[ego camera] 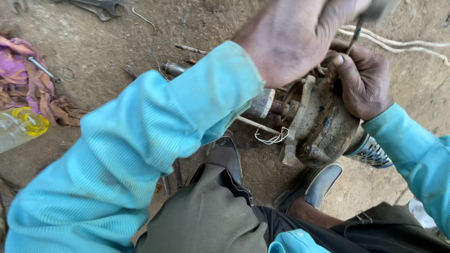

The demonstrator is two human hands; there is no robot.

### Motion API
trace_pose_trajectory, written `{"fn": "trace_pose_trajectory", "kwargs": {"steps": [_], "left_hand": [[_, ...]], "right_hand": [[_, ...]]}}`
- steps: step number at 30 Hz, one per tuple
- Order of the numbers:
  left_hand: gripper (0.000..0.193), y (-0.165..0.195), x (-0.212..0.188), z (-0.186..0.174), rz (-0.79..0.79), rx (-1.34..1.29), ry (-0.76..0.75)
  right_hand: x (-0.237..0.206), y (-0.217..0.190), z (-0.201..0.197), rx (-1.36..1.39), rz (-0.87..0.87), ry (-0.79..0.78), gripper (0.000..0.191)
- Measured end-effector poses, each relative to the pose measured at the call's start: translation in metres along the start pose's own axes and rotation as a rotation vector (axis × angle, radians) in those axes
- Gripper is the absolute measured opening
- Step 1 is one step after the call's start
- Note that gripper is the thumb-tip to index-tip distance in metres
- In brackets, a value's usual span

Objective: The person sits on the ground repairing a dirty water pump motor assembly. They position the pump, hold a punch against the housing, strike it with a hammer, and use a wrench on the pump body while adjusting parts by hand.

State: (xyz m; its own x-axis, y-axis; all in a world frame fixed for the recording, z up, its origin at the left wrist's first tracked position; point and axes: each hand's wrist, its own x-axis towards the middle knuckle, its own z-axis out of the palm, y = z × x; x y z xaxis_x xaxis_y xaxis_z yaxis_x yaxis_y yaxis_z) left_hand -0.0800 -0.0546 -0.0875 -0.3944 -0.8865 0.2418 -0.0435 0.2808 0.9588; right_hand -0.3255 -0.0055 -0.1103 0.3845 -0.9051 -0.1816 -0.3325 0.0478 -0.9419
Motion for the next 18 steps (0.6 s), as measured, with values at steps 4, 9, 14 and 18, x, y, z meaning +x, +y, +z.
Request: {"fn": "trace_pose_trajectory", "kwargs": {"steps": [4, 9, 14, 18], "left_hand": [[0.037, 0.002, -0.001, 0.006, 0.167, 0.152, 0.190], [0.037, 0.010, 0.005, 0.009, 0.178, 0.114, 0.150], [0.038, 0.006, 0.019, 0.016, 0.127, 0.289, 0.140], [0.041, -0.003, 0.015, 0.022, 0.219, 0.197, 0.173]], "right_hand": [[-0.001, 0.002, 0.000, 0.026, -0.021, 0.004, 0.031], [-0.003, 0.004, -0.002, -0.013, 0.107, 0.036, 0.032], [-0.001, 0.006, -0.002, 0.004, 0.047, -0.003, 0.032], [-0.001, 0.004, -0.002, -0.057, 0.029, -0.001, 0.033]]}}
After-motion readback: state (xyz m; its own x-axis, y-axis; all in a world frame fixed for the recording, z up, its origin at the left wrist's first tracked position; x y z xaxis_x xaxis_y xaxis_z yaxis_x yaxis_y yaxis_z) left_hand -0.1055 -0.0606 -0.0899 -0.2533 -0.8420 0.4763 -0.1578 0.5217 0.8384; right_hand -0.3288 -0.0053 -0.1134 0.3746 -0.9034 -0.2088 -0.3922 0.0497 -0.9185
